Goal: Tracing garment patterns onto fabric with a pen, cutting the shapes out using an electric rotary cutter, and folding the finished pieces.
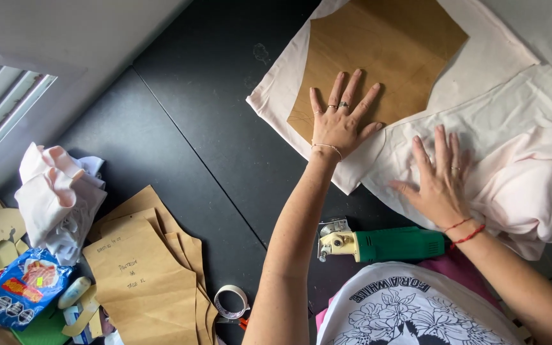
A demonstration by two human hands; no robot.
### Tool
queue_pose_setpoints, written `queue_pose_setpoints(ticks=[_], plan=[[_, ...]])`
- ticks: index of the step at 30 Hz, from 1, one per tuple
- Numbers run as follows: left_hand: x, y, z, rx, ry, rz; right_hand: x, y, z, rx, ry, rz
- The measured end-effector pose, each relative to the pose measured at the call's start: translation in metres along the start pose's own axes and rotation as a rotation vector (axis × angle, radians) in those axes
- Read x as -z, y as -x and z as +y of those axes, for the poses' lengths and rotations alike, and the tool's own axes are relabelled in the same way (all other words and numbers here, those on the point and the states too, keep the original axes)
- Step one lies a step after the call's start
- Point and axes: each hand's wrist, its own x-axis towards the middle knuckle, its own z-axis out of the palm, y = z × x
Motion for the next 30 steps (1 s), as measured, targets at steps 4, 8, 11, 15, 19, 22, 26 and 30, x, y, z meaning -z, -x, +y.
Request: queue_pose_setpoints(ticks=[4,8,11,15,19,22,26,30], plan=[[-0.006,-0.001,0.002,-0.005,0.026,0.056,-0.002,0.004,0.014,-0.017,-0.054,-0.069],[-0.015,0.007,0.022,0.002,-0.125,0.072,0.019,0.015,0.038,0.033,-0.100,-0.061],[-0.027,0.018,0.059,-0.092,0.124,0.167,0.057,0.022,0.046,-0.017,-0.193,0.129],[-0.057,0.037,0.137,-0.631,0.339,0.299,0.078,0.055,0.059,-0.227,-0.238,0.256],[-0.075,0.046,0.190,-0.647,0.176,0.001,0.075,0.088,0.075,-0.333,-0.191,0.302],[-0.087,0.039,0.200,-0.638,0.105,-0.016,0.082,0.092,0.064,-0.335,-0.241,0.293],[-0.076,0.028,0.189,-0.624,0.235,-0.165,0.095,0.092,0.049,-0.321,-0.279,0.238],[-0.015,-0.001,0.163,-0.368,0.805,-0.368,0.087,0.081,0.040,-0.040,-0.461,-0.116]])
